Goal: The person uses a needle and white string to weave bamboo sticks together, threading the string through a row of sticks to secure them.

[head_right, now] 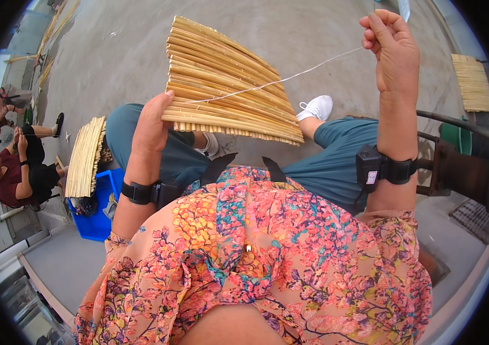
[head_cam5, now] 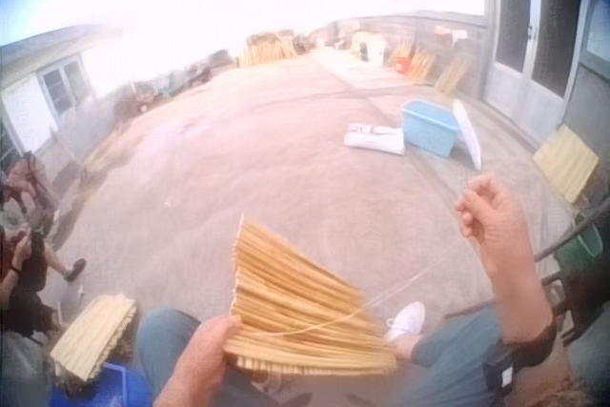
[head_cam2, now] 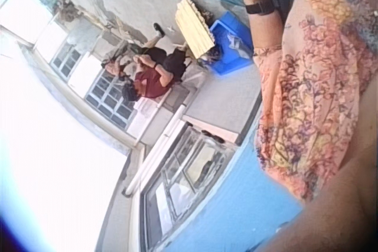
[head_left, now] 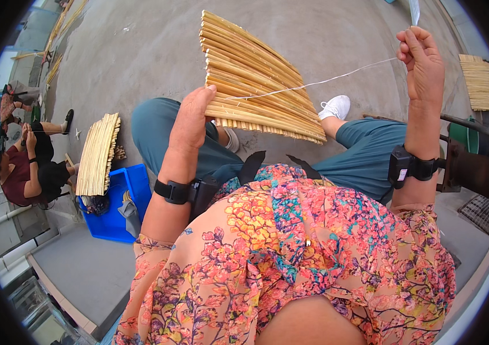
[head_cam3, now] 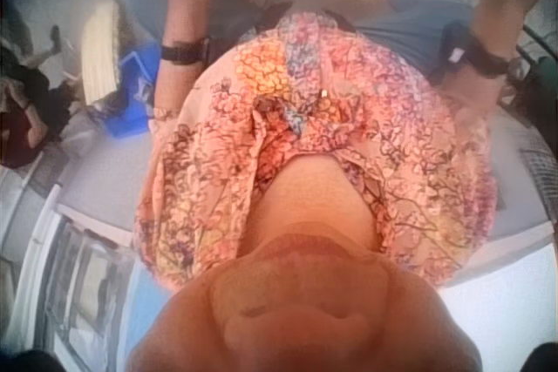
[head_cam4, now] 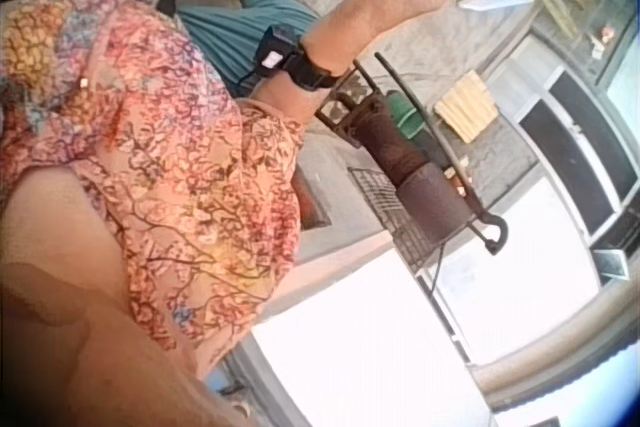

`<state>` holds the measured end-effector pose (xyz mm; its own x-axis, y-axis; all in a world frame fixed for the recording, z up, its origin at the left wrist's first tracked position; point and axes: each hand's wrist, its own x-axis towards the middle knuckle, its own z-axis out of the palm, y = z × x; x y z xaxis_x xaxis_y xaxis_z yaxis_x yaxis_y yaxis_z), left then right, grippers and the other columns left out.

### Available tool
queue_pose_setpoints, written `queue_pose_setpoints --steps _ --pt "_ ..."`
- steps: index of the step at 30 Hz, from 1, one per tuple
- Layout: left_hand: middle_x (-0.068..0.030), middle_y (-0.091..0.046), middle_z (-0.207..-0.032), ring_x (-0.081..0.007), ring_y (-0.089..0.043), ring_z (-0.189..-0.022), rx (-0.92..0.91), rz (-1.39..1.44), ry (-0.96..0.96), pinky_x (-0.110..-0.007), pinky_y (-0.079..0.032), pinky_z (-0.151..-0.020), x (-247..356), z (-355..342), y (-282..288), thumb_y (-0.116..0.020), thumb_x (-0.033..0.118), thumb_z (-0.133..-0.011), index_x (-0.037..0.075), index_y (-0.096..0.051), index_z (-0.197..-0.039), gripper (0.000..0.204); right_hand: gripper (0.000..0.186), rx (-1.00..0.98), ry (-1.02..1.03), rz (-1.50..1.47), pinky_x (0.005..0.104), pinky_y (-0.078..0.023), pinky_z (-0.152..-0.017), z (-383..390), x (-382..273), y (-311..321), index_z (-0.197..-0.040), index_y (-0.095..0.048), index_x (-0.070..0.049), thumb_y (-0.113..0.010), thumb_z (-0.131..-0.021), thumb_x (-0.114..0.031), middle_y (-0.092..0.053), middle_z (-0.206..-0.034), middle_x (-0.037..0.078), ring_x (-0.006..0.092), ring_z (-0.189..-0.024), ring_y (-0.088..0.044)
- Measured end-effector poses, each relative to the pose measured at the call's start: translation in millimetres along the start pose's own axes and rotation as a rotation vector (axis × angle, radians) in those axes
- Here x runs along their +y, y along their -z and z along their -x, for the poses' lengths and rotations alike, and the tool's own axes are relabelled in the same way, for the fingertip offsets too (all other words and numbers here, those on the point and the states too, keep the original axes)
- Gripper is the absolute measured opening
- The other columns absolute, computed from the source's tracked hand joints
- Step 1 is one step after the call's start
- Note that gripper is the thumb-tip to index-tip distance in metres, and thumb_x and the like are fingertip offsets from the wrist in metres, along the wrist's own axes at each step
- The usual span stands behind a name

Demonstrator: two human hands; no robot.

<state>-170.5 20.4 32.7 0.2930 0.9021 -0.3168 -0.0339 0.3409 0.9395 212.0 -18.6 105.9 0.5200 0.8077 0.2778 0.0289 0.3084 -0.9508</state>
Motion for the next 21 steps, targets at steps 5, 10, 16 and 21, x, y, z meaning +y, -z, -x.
queue_pose_setpoints --steps 5,10,16,21 --pt "-0.0042 -0.062 -0.082 -0.0103 -0.055 -0.073 -0.057 -0.127 -0.055 -0.025 -0.043 -0.062 27.9 -26.5 -5.9 -0.052 0.028 -0.087 -0.001 -0.062 -0.096 0.032 0.014 -0.021 -0.087 -0.063 0.0206 -0.046 -0.059 19.2 12.2 -9.5 -0.098 -0.059 -0.002 -0.061 -0.086 -0.01 -0.063 -0.082 0.006 0.0069 -0.064 -0.054" --pt "-0.0058 -0.063 -0.088 -0.0134 -0.057 -0.081 -0.095 -0.417 0.004 -0.026 -0.045 -0.069 -2.7 -50.8 -2.9 -0.05 0.025 -0.09 -0.004 -0.06 -0.101 0.032 0.016 -0.175 -0.381 -0.049 0.0184 -0.042 -0.05 50.9 31.7 -50.9 -0.098 -0.056 -0.01 -0.056 -0.091 -0.023 -0.061 -0.073 0.002 0.0028 -0.056 -0.05" --pt "-0.0117 -0.061 -0.103 -0.0195 -0.062 -0.088 0.004 -0.219 0.124 -0.031 -0.052 -0.074 -20.0 -56.8 6.2 -0.044 0.031 -0.094 -0.002 -0.053 -0.114 0.039 0.015 -0.479 -0.598 -0.054 0.019 -0.04 -0.044 88.8 90.6 -104.0 -0.093 -0.052 -0.011 -0.053 -0.092 -0.026 -0.055 -0.065 -0.001 0.003 -0.05 -0.048" --pt "-0.0138 -0.061 -0.103 -0.0209 -0.064 -0.087 0.049 -0.143 0.074 -0.033 -0.056 -0.068 -22.5 -53.2 2.7 -0.039 0.036 -0.096 -0.002 -0.052 -0.116 0.045 0.011 -0.636 -0.717 -0.056 0.0203 -0.041 -0.043 111.6 131.9 -138.5 -0.092 -0.053 -0.008 -0.054 -0.09 -0.019 -0.058 -0.069 0.002 0.0051 -0.052 -0.05"
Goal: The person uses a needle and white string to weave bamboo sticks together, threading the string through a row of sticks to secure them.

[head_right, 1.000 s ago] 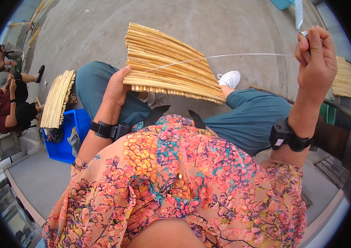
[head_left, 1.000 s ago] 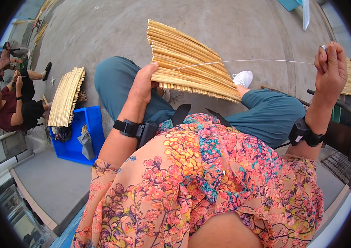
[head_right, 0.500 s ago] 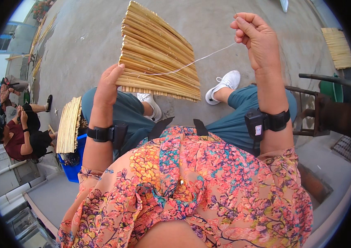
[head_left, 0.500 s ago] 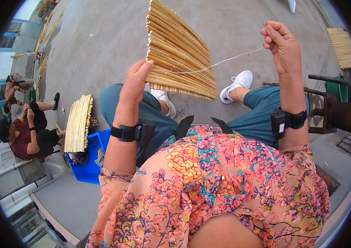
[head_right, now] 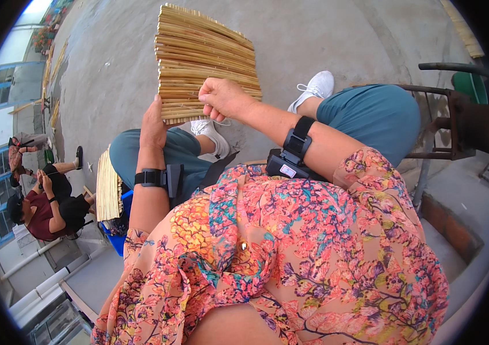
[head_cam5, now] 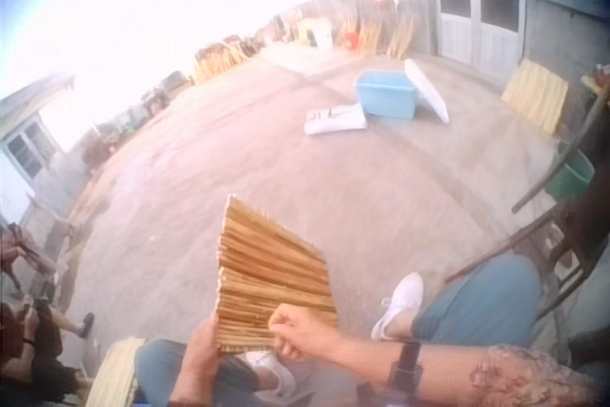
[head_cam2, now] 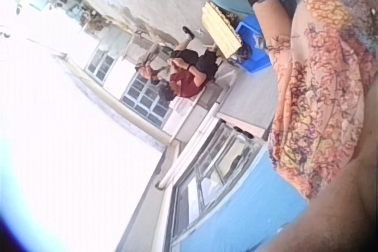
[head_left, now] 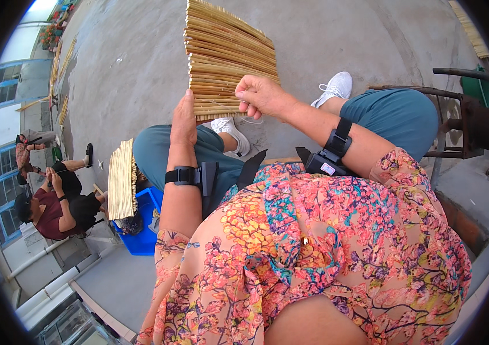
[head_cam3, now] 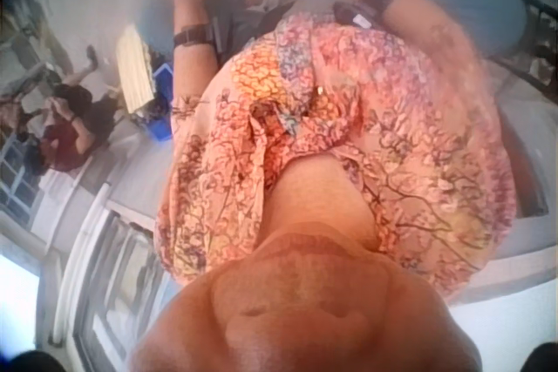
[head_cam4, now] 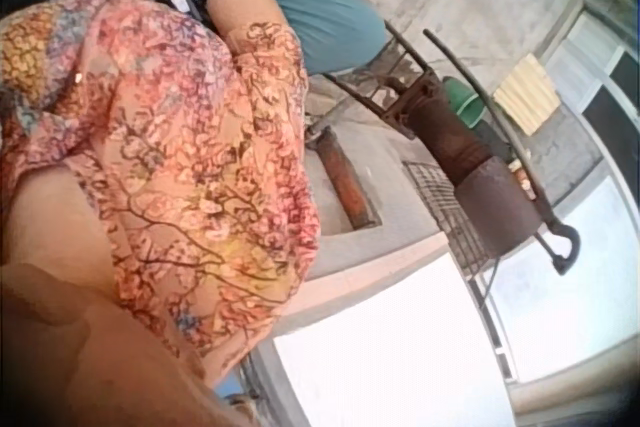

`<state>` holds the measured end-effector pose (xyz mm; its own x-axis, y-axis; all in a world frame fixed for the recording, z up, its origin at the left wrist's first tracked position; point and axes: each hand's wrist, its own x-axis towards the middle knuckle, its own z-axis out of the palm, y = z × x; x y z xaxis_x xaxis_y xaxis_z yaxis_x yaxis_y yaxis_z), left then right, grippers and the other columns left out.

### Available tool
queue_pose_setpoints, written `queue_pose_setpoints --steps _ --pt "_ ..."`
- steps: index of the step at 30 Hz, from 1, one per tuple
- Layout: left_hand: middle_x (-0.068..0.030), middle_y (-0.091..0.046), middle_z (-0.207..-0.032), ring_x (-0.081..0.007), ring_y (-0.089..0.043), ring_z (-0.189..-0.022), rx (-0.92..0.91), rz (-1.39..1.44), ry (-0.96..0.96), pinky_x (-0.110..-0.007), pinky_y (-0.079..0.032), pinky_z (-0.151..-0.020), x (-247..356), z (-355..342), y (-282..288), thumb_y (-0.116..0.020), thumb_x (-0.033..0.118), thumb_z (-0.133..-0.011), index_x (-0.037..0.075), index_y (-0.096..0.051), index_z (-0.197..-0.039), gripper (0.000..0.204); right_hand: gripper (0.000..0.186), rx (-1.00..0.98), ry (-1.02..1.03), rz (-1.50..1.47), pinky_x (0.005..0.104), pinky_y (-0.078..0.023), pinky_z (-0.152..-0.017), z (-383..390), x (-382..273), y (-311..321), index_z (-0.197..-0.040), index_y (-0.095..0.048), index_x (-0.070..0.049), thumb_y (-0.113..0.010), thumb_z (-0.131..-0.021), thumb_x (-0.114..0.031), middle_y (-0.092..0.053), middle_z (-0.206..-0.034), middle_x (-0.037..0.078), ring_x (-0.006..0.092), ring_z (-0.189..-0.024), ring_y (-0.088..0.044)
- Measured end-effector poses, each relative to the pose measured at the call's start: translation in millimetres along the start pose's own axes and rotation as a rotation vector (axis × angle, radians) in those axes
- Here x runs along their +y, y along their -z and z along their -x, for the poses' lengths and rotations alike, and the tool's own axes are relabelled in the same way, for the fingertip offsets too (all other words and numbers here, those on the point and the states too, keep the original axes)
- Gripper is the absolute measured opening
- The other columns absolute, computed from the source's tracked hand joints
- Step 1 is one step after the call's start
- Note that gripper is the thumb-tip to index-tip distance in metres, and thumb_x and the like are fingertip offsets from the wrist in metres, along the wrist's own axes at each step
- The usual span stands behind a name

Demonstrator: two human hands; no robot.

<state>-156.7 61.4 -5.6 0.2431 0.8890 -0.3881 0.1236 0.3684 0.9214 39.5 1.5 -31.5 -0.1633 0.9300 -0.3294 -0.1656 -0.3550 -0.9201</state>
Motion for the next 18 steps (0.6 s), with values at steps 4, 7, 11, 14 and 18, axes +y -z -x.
queue_pose_setpoints --steps 4,7,11,14,18 --pt "-0.0125 -0.061 -0.103 -0.0184 -0.063 -0.086 -0.002 -0.016 -0.04 -0.029 -0.054 -0.069 -6.4 1.1 2.8 -0.04 0.034 -0.096 -0.003 -0.053 -0.115 0.043 0.012 0.048 0.368 0.389 0.0229 -0.042 -0.051 -16.9 9.7 -10.1 -0.087 -0.058 -0.004 -0.059 -0.085 -0.016 -0.06 -0.071 0.002 0.0086 -0.059 -0.052" --pt "-0.0109 -0.061 -0.103 -0.0164 -0.061 -0.089 -0.025 -0.012 -0.032 -0.027 -0.051 -0.074 -8.7 0.1 5.2 -0.041 0.033 -0.096 -0.003 -0.053 -0.115 0.043 0.015 0.148 0.387 0.381 0.0324 -0.048 -0.062 -22.0 12.2 -15.5 -0.085 -0.059 -0.006 -0.06 -0.081 -0.02 -0.063 -0.071 0.008 0.0196 -0.064 -0.06" --pt "-0.0096 -0.06 -0.104 -0.0148 -0.058 -0.092 -0.062 -0.012 -0.042 -0.027 -0.048 -0.078 -10.1 2.2 4.2 -0.043 0.033 -0.095 -0.003 -0.053 -0.115 0.042 0.016 0.082 0.079 0.179 0.0317 -0.047 -0.052 -19.9 2.7 -23.5 -0.092 -0.056 -0.007 -0.057 -0.085 -0.022 -0.06 -0.065 0.008 0.0165 -0.055 -0.058" --pt "-0.0088 -0.06 -0.103 -0.0141 -0.057 -0.092 -0.079 0.021 -0.044 -0.026 -0.047 -0.079 -7.2 4.3 3.0 -0.044 0.03 -0.095 -0.003 -0.053 -0.115 0.04 0.018 0.042 0.019 0.185 0.0312 -0.047 -0.048 -17.9 2.5 -23.5 -0.096 -0.054 -0.008 -0.055 -0.087 -0.023 -0.059 -0.062 0.008 0.0145 -0.05 -0.056" --pt "-0.0075 -0.059 -0.103 -0.0136 -0.057 -0.092 -0.1 -0.015 -0.048 -0.026 -0.046 -0.078 -3.6 6.5 2.2 -0.045 0.026 -0.094 -0.002 -0.053 -0.116 0.036 0.013 0.063 0.261 0.162 0.0297 -0.048 -0.049 -28.9 19.2 -26.3 -0.088 -0.059 -0.004 -0.058 -0.083 -0.017 -0.06 -0.062 0.007 0.0134 -0.053 -0.059"
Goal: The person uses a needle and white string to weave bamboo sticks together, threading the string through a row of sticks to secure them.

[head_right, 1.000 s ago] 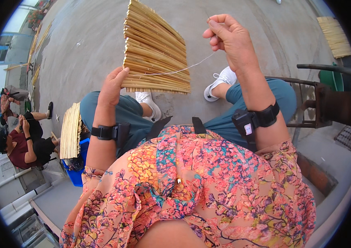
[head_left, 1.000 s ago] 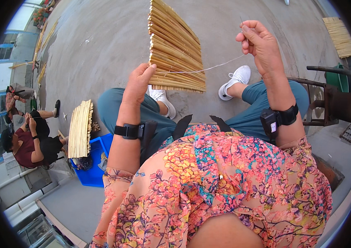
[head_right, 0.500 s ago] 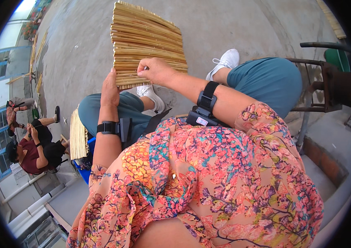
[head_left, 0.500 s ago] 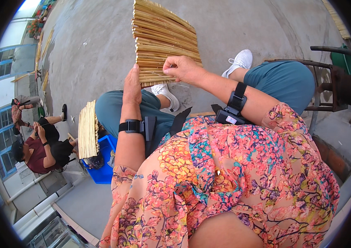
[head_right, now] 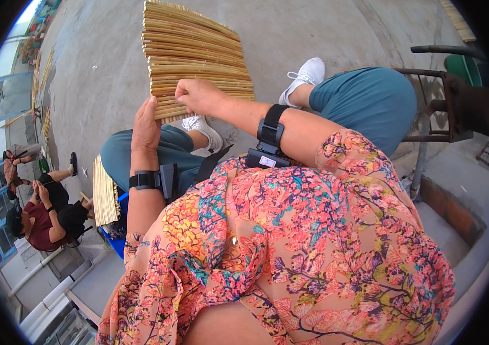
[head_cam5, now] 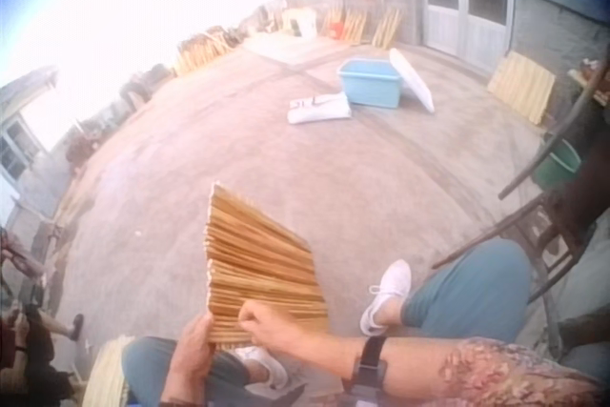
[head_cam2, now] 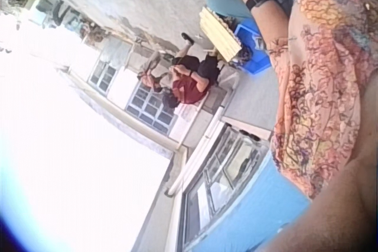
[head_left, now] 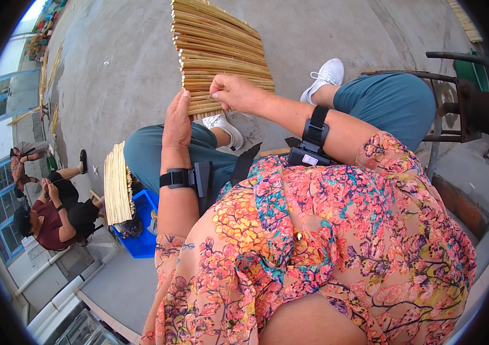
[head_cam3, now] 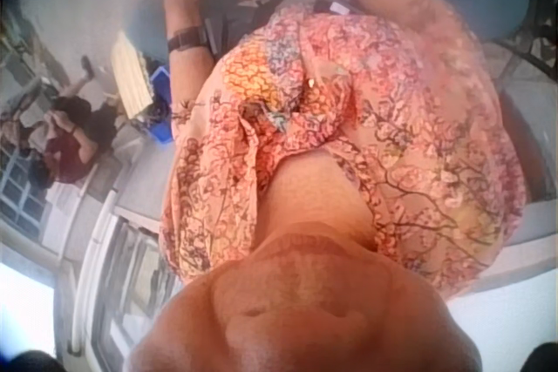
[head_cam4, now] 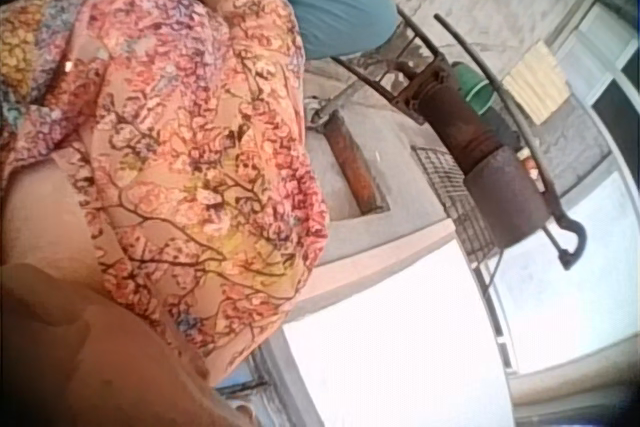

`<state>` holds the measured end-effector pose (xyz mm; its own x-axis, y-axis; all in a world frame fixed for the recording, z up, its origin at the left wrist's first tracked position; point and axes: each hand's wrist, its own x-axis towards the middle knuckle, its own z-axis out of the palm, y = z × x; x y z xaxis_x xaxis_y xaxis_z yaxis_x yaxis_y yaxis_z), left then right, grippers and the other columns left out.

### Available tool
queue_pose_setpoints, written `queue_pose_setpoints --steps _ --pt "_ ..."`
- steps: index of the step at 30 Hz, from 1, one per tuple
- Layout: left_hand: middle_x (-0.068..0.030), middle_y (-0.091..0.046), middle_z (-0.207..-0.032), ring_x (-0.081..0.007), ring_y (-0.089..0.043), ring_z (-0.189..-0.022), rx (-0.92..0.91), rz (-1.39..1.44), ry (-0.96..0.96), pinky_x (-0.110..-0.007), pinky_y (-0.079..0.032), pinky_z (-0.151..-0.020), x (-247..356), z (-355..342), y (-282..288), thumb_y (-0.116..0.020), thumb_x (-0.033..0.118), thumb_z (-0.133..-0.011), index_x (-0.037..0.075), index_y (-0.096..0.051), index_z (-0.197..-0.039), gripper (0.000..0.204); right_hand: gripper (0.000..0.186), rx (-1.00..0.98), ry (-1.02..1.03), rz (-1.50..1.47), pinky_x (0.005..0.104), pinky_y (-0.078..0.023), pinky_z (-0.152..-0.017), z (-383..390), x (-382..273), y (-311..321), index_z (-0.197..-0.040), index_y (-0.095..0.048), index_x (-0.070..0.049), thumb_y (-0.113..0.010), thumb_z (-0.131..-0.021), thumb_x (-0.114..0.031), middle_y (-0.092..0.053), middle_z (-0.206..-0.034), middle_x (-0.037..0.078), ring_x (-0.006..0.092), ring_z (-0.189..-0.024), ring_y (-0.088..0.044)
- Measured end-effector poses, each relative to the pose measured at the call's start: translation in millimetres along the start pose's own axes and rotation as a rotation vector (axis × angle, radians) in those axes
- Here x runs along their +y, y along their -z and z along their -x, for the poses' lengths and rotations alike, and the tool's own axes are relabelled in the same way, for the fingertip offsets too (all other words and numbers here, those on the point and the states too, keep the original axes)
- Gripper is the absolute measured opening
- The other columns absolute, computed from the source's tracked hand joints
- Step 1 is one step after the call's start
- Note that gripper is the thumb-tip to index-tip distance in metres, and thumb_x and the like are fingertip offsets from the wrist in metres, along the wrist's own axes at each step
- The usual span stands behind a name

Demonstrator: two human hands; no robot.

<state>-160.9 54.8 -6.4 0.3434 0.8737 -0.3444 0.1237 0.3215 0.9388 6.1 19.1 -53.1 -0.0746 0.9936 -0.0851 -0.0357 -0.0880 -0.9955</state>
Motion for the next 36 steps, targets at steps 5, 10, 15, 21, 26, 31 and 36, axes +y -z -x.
queue_pose_setpoints --steps 5,10,15,21,26,31,36 --pt "-0.0072 -0.059 -0.103 -0.013 -0.056 -0.092 -0.018 0.05 -0.004 -0.025 -0.045 -0.08 -0.7 2.0 0.1 -0.045 0.021 -0.094 -0.003 -0.053 -0.115 0.034 0.011 0.005 -0.034 0.018 0.0262 -0.047 -0.05 2.1 -5.9 1.9 -0.078 -0.061 -0.001 -0.058 -0.08 -0.012 -0.06 -0.062 0.005 0.0103 -0.055 -0.058" --pt "-0.0066 -0.059 -0.103 -0.0131 -0.057 -0.09 -0.047 0.039 -0.026 -0.025 -0.045 -0.074 -0.3 1.8 -1.3 -0.044 0.02 -0.092 -0.002 -0.053 -0.119 0.036 0.012 0.0 -0.057 -0.037 0.0237 -0.045 -0.051 6.7 -16.3 5.7 -0.077 -0.062 0.0 -0.058 -0.08 -0.011 -0.059 -0.06 0.003 0.008 -0.055 -0.056" --pt "-0.0076 -0.059 -0.105 -0.0138 -0.056 -0.093 -0.058 0.071 0.019 -0.025 -0.044 -0.08 -1.0 1.7 2.6 -0.044 0.018 -0.093 -0.004 -0.052 -0.117 0.033 0.013 0.01 -0.069 0.022 0.0237 -0.045 -0.051 7.6 -19.3 5.2 -0.077 -0.063 0.0 -0.059 -0.079 -0.012 -0.06 -0.06 0.003 0.0077 -0.053 -0.056" --pt "-0.0078 -0.059 -0.105 -0.0142 -0.056 -0.092 -0.071 0.074 0.017 -0.026 -0.044 -0.078 -0.1 1.6 1.3 -0.044 0.019 -0.091 -0.003 -0.052 -0.119 0.036 0.014 0.022 -0.061 0.022 0.0238 -0.045 -0.05 7.6 -19.1 3.8 -0.075 -0.063 0.001 -0.059 -0.078 -0.012 -0.06 -0.06 0.004 0.0078 -0.053 -0.055" --pt "-0.0077 -0.059 -0.105 -0.0145 -0.056 -0.092 -0.064 0.044 0.024 -0.027 -0.044 -0.077 1.8 3.3 -0.5 -0.042 0.019 -0.09 -0.003 -0.052 -0.12 0.038 0.013 0.014 -0.059 0.009 0.0229 -0.044 -0.049 4.9 -16.7 4.7 -0.076 -0.064 0.001 -0.059 -0.078 -0.011 -0.06 -0.059 0.004 0.0077 -0.052 -0.055" --pt "-0.0072 -0.059 -0.104 -0.0142 -0.056 -0.092 -0.078 0.06 0.02 -0.027 -0.044 -0.077 0.8 3.7 0.3 -0.042 0.018 -0.09 -0.002 -0.052 -0.119 0.037 0.012 0.003 -0.058 0.021 0.0223 -0.044 -0.049 5.4 -20.8 5.7 -0.076 -0.064 0.001 -0.06 -0.077 -0.01 -0.06 -0.059 0.004 0.0074 -0.052 -0.055" --pt "-0.0072 -0.059 -0.104 -0.0143 -0.056 -0.092 -0.082 0.064 0.025 -0.027 -0.044 -0.078 0.6 3.4 1.1 -0.042 0.018 -0.09 -0.002 -0.052 -0.119 0.037 0.012 0.018 -0.07 0.02 0.0222 -0.043 -0.049 7.1 -23.1 5.2 -0.074 -0.064 0.001 -0.06 -0.076 -0.011 -0.059 -0.057 0.003 0.007 -0.052 -0.054"
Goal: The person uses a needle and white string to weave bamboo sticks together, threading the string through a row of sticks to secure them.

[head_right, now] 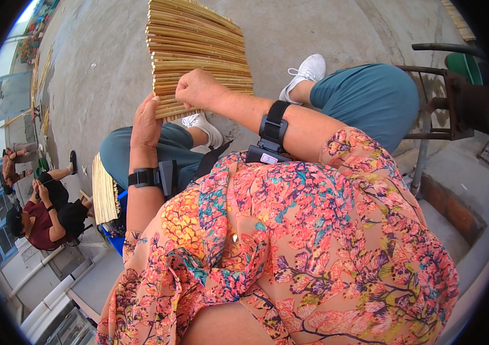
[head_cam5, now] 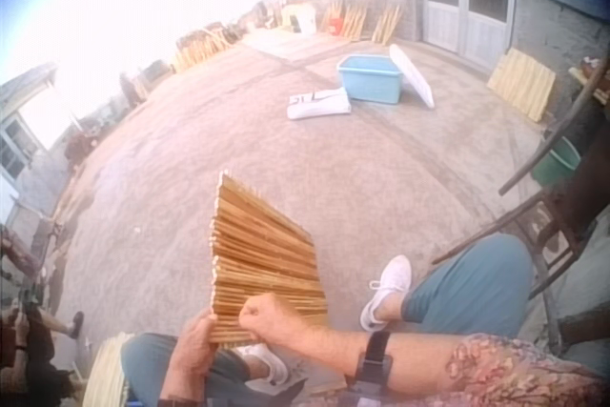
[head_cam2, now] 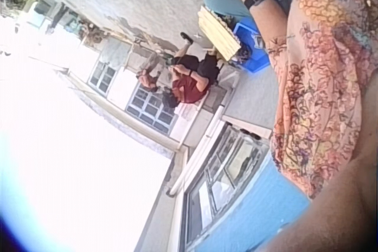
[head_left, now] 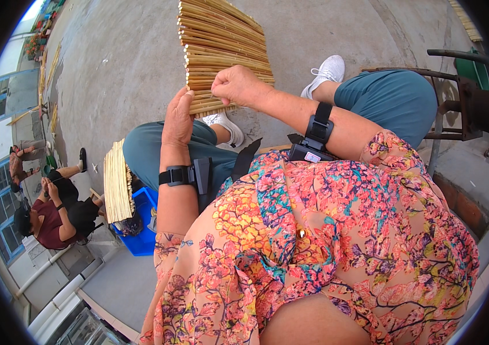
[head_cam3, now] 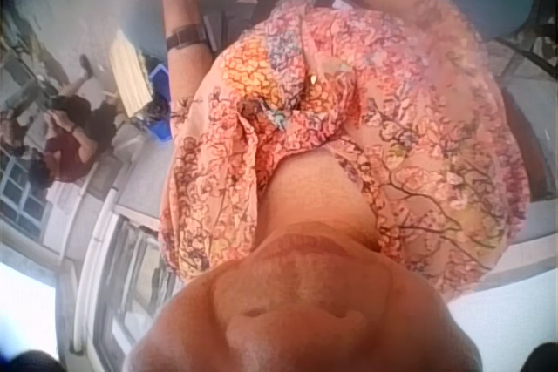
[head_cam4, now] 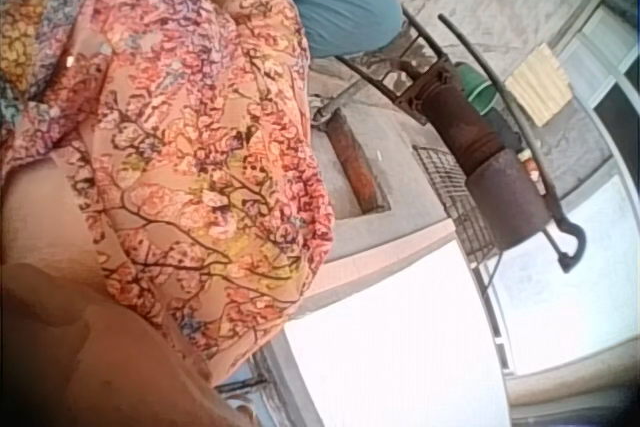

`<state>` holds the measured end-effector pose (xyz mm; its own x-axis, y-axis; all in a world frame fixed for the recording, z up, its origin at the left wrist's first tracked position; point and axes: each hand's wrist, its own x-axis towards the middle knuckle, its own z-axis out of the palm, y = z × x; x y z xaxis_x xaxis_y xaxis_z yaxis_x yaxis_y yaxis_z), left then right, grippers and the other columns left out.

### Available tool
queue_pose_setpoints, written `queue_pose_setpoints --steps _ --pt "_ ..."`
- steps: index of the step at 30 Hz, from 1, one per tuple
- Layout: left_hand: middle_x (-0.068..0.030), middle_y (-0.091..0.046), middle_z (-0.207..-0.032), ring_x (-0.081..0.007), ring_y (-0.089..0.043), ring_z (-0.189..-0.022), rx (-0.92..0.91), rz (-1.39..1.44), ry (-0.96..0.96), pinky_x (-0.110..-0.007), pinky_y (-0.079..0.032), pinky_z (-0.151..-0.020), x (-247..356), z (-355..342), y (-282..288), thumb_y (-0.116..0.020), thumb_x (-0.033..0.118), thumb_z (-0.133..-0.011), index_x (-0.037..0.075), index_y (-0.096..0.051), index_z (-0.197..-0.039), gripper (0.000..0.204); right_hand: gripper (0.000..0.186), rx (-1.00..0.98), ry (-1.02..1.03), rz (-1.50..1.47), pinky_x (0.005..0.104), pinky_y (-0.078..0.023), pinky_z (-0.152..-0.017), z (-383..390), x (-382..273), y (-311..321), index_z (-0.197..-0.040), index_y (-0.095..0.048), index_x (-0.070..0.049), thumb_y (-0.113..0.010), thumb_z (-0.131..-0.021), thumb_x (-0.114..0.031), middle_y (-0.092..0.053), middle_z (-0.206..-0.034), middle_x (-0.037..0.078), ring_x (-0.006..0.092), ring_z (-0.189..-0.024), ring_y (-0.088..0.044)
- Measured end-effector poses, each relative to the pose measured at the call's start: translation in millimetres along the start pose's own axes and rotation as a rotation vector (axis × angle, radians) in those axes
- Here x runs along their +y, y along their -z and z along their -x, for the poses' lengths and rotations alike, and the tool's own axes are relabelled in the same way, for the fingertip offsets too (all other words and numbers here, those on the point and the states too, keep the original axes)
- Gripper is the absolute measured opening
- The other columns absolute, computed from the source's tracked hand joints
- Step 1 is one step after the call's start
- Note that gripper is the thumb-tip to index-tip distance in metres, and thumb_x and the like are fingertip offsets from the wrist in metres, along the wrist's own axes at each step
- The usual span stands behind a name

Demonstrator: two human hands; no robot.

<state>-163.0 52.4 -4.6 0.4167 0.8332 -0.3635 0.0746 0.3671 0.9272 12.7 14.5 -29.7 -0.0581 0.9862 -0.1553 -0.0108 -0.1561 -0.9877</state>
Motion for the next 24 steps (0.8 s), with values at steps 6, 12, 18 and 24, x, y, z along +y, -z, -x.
queue_pose_setpoints --steps 6,12,18,24 --pt "-0.0074 -0.06 -0.105 -0.0135 -0.056 -0.093 -0.027 0.027 0.009 -0.025 -0.044 -0.079 -1.1 -1.0 3.1 -0.045 0.019 -0.091 -0.003 -0.052 -0.119 0.036 0.013 0.008 -0.012 0.011 0.0257 -0.047 -0.054 -0.4 -1.1 1.1 -0.066 -0.065 -0.003 -0.057 -0.07 -0.013 -0.062 -0.056 0.005 0.0113 -0.053 -0.059" --pt "-0.0074 -0.059 -0.108 -0.0141 -0.056 -0.094 -0.048 0.046 0.022 -0.026 -0.044 -0.08 1.5 1.4 -1.1 -0.047 0.02 -0.091 -0.002 -0.05 -0.122 0.038 0.013 -0.088 0.058 0.089 0.0266 -0.043 -0.049 -7.2 -5.9 15.1 -0.068 -0.067 -0.003 -0.057 -0.069 -0.013 -0.061 -0.054 0.004 0.0107 -0.048 -0.053" --pt "-0.0065 -0.059 -0.109 -0.0139 -0.056 -0.094 -0.12 0.083 0.035 -0.027 -0.044 -0.08 2.0 3.7 0.3 -0.048 0.021 -0.093 -0.002 -0.05 -0.123 0.038 0.014 -0.243 0.023 0.094 0.0225 -0.038 -0.046 -15.3 -11.9 29.2 -0.074 -0.067 0.0 -0.059 -0.071 -0.012 -0.057 -0.056 0.002 0.0062 -0.05 -0.05" --pt "-0.0063 -0.059 -0.108 -0.0141 -0.056 -0.095 -0.172 0.072 0.068 -0.026 -0.044 -0.081 1.1 3.3 7.4 -0.05 0.018 -0.091 -0.002 -0.05 -0.123 0.038 0.015 -0.357 0.038 0.138 0.0229 -0.036 -0.046 -18.0 -11.1 33.3 -0.077 -0.067 0.0 -0.059 -0.072 -0.012 -0.055 -0.055 0.001 0.0059 -0.049 -0.048"
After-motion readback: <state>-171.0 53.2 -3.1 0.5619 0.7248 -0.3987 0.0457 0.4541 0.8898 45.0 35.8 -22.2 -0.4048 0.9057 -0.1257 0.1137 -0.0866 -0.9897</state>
